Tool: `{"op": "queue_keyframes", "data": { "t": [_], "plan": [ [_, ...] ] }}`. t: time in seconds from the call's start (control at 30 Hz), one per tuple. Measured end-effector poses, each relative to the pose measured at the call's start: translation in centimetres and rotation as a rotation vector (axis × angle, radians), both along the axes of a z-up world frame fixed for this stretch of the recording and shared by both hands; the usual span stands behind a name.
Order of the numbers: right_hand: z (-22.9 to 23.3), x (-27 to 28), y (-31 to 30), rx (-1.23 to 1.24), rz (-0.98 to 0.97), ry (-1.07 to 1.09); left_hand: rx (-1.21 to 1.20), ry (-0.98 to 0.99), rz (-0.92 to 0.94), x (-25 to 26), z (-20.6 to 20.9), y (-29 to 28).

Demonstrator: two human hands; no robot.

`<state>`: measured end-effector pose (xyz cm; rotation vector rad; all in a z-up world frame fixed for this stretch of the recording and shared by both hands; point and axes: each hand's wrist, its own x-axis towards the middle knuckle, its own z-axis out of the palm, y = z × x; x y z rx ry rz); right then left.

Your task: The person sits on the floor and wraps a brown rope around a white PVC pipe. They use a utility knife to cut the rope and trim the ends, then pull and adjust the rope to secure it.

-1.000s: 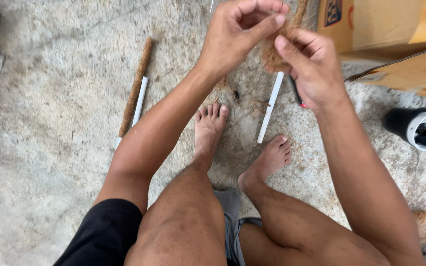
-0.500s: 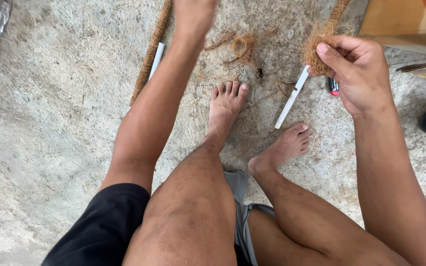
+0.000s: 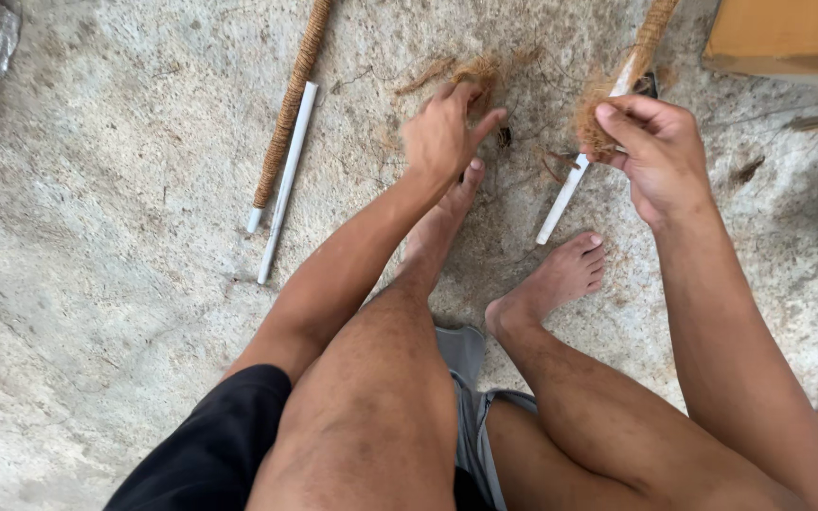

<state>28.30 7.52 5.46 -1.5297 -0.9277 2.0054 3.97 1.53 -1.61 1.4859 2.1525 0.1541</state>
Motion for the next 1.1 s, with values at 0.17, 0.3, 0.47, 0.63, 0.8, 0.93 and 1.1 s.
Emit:
{"op": "queue_keyframes", "data": {
  "t": [0.17,0.3,0.47,0.63,0.8,0.93,1.1],
  "plan": [
    [-1.4,-0.1,-1.6,-0.062,0.056,-0.06,-0.099,-0.143,0.051,-0.9,-0.2,-0.1],
    [-3.1,0.2,-2.9,-0.078,0.064,-0.045,-0.065,-0.279,0.139,-2.5,0.0,-2.0],
    [-4.4,-1.0,-3.4,-0.063,0.142,-0.023,0.078,-0.522,0.119,-3.8,0.3,-3.3],
    [-4.4,-1.7,-3.8,0.036,0.361,-0.182,0.039,-0.514,0.241,-4.0,0.8,-3.0],
    [-4.6,-2.6,-4.1,-0.008,0.37,-0.092,0.01,-0.223,0.246,-4.0,0.1,-1.8],
    [-5.4,-3.5,-4.0,0.077,0.504,-0.244,0.228,0.079,-0.135,-3.4,-2.2,1.1],
    [-5.9,-3.6,-3.8,0.215,0.555,-0.277,-0.041,-0.055,-0.139,-3.0,-3.6,4.4]
  ]
}}
